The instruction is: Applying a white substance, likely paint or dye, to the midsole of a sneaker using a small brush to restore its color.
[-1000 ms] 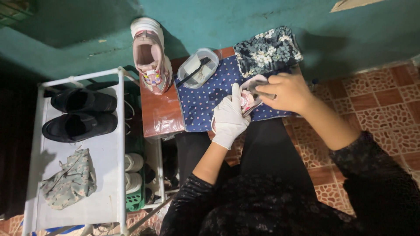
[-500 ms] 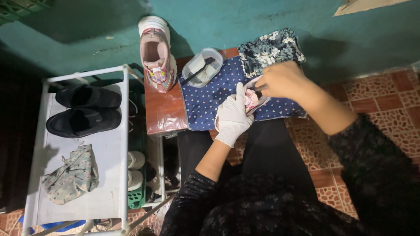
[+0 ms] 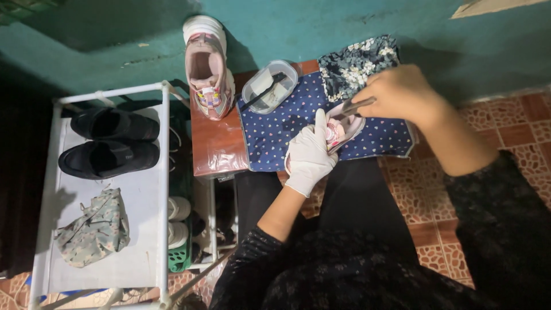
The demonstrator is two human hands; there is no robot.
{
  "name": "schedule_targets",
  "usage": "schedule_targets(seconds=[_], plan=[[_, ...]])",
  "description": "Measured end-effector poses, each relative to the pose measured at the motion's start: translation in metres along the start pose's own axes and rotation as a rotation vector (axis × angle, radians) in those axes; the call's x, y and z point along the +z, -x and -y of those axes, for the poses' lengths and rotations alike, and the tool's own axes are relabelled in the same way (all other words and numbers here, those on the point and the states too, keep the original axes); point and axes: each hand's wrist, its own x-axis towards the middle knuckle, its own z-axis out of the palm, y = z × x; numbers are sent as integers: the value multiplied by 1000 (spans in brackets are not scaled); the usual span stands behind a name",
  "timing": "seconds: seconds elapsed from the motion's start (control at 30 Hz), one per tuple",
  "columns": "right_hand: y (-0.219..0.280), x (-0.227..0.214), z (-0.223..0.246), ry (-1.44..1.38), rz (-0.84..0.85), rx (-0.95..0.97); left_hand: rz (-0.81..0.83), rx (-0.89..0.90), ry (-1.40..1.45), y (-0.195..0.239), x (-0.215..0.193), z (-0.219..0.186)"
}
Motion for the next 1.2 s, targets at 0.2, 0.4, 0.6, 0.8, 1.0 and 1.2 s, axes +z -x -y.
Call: schedule_targets(seconds=[0.2,0.4,0.6,0.8,1.0,1.2], plan=[[12,-85,-18,-21,385,239,-79,57,-51,-4,21,10],[64,-40,-44,-538,214,485,-165,112,-93,-4,29,15],[75,56,46,-1134,-463,437,-97,49,32,1,3,3],[58,105,65,-929,-689,350,-114,38,45,-1,-1,0],[51,120,38,-874,-783,496,-139,47,62,2,-3,0],[61,125,70,-960,-754,537,-126,36,13,0,5,4]])
